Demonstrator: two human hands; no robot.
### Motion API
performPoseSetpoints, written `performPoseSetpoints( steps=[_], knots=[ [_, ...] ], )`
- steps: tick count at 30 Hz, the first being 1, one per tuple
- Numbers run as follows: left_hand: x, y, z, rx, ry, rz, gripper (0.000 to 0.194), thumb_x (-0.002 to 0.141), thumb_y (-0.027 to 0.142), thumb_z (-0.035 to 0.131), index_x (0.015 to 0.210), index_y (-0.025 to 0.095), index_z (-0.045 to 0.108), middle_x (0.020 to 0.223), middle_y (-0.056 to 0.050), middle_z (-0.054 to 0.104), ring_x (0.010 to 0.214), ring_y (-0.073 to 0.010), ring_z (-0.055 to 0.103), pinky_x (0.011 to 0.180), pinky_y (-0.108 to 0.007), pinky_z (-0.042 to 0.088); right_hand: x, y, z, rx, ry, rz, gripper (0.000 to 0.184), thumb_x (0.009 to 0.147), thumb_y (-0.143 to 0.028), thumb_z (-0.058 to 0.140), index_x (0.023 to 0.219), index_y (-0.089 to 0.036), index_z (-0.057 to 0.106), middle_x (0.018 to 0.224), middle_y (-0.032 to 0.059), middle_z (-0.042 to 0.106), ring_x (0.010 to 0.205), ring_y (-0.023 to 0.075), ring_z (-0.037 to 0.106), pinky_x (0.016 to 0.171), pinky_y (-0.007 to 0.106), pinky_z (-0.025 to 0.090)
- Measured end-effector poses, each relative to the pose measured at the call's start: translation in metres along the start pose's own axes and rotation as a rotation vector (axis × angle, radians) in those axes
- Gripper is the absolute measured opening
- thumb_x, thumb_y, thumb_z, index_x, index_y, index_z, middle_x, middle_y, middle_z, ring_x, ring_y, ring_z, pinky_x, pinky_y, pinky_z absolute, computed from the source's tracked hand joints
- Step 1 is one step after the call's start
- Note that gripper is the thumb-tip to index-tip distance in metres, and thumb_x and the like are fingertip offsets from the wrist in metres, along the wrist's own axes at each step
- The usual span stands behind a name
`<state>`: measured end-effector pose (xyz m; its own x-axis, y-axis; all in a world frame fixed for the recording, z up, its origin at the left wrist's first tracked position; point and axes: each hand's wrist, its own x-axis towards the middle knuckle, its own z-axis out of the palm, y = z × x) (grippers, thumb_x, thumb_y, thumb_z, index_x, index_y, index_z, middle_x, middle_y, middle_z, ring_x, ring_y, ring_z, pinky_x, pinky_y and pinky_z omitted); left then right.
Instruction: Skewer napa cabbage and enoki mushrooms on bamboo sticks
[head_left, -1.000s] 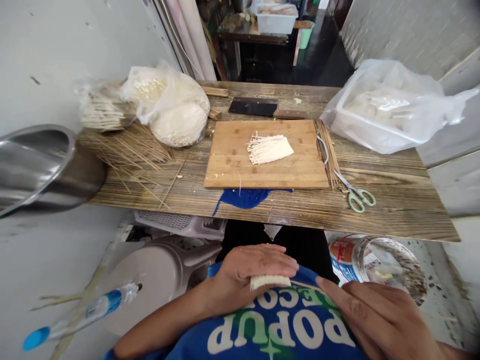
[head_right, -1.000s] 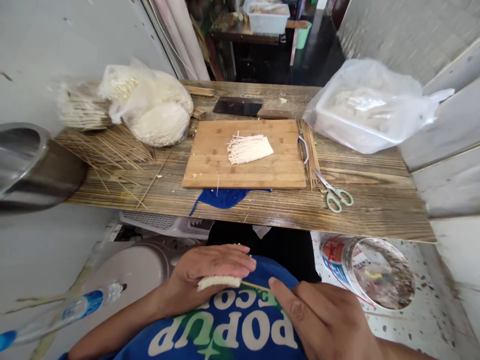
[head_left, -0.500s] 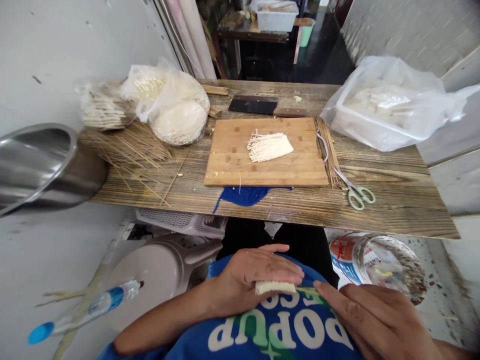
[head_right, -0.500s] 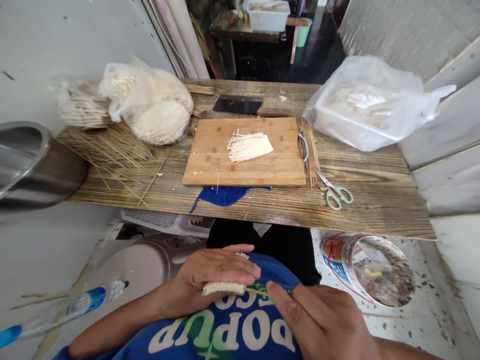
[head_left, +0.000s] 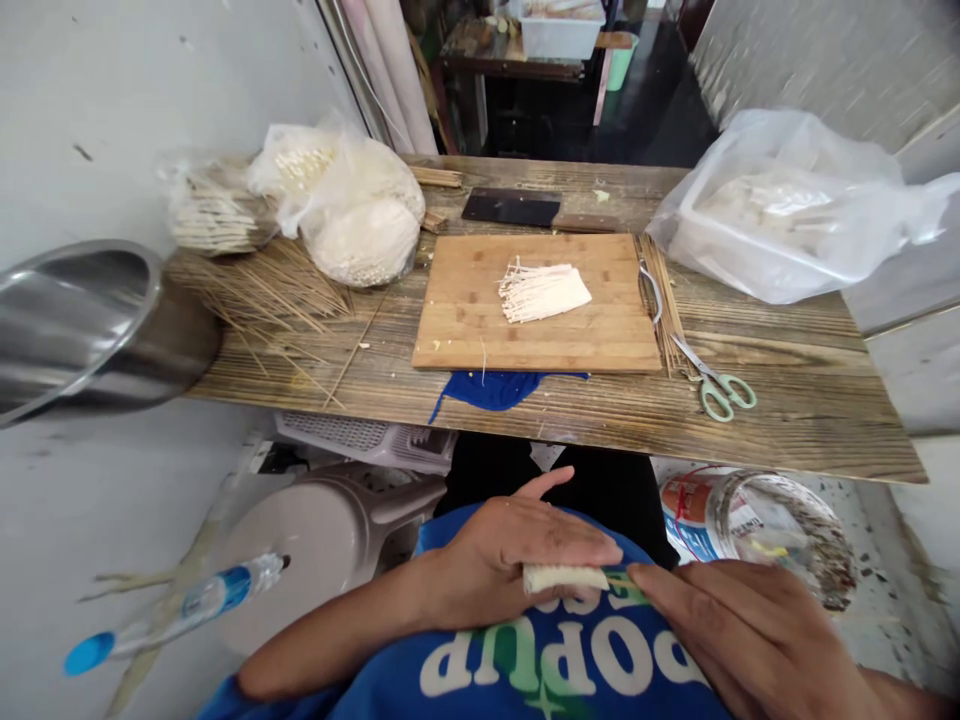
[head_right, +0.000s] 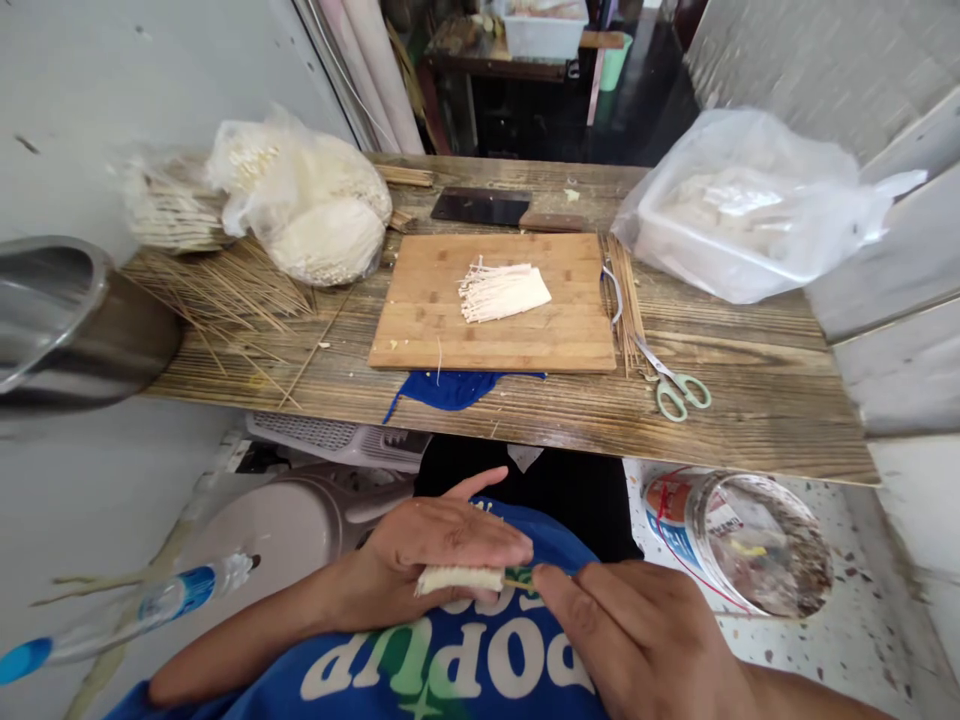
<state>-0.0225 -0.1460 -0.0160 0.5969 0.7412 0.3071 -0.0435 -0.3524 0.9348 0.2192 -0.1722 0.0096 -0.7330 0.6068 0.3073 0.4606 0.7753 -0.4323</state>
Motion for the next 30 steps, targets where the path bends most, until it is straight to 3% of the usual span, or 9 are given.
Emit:
performPoseSetpoints(
  steps=[2,4,9,17,25,30],
  knots=[
    [-0.002,0.001,-0.002,0.048,0.05,0.014,0.051,0.072,0.021,0.075,0.121,0.02,0.059,0.105,-0.011,0.072,0.1,-0.0204,0.067,0.113,-0.049,0.026,-0.001,0.001,0.0,-0.009,0.04,0.012,0.03,0.094,-0.012,0.038,0.119,-0.008,0.053,0.068,0.0037,0.059,0.053,0.0144,0.055,0.048,0.027,0.043],
    [-0.004,0.002,-0.005,0.102,0.078,0.054,0.058,0.073,0.017,0.074,0.127,0.023,0.053,0.109,-0.011,0.071,0.104,-0.0199,0.066,0.112,-0.049,0.03,-0.004,0.002,-0.001,-0.012,0.057,0.007,0.032,0.092,-0.01,0.04,0.121,-0.007,0.052,0.068,0.0036,0.06,0.053,0.0141,0.056,0.048,0.027,0.044],
    [-0.009,0.005,-0.005,0.143,0.043,0.089,0.05,0.081,0.003,0.06,0.127,0.021,0.053,0.111,-0.01,0.07,0.106,-0.0173,0.065,0.108,-0.041,0.039,-0.011,0.001,-0.002,0.001,0.002,0.023,0.036,0.093,-0.014,0.04,0.126,-0.009,0.05,0.071,0.0045,0.06,0.058,0.0164,0.059,0.05,0.028,0.047],
    [-0.013,0.007,-0.002,0.01,-0.052,0.022,0.039,0.087,0.009,0.052,0.123,0.024,0.056,0.115,-0.009,0.068,0.111,-0.0178,0.062,0.107,-0.039,0.039,-0.012,0.001,-0.008,0.058,-0.11,-0.01,0.038,0.091,-0.015,0.042,0.128,-0.01,0.051,0.069,0.0025,0.058,0.053,0.0142,0.056,0.047,0.027,0.045],
    [-0.011,0.011,-0.002,-0.014,-0.08,0.007,0.033,0.088,0.012,0.053,0.119,0.021,0.06,0.111,-0.009,0.07,0.111,-0.0178,0.061,0.107,-0.038,0.04,-0.009,-0.003,-0.006,0.008,-0.098,-0.035,0.033,0.093,-0.014,0.038,0.121,-0.009,0.055,0.076,0.0052,0.063,0.062,0.0152,0.061,0.056,0.026,0.05],
    [-0.01,0.009,0.0,-0.01,-0.086,0.02,0.028,0.089,0.014,0.052,0.115,0.017,0.062,0.111,-0.013,0.07,0.11,-0.0189,0.062,0.107,-0.04,0.04,0.007,-0.011,-0.003,-0.032,0.056,-0.051,0.026,0.095,-0.013,0.037,0.108,-0.008,0.059,0.077,0.0052,0.067,0.066,0.0124,0.063,0.06,0.02,0.052]
  ],
)
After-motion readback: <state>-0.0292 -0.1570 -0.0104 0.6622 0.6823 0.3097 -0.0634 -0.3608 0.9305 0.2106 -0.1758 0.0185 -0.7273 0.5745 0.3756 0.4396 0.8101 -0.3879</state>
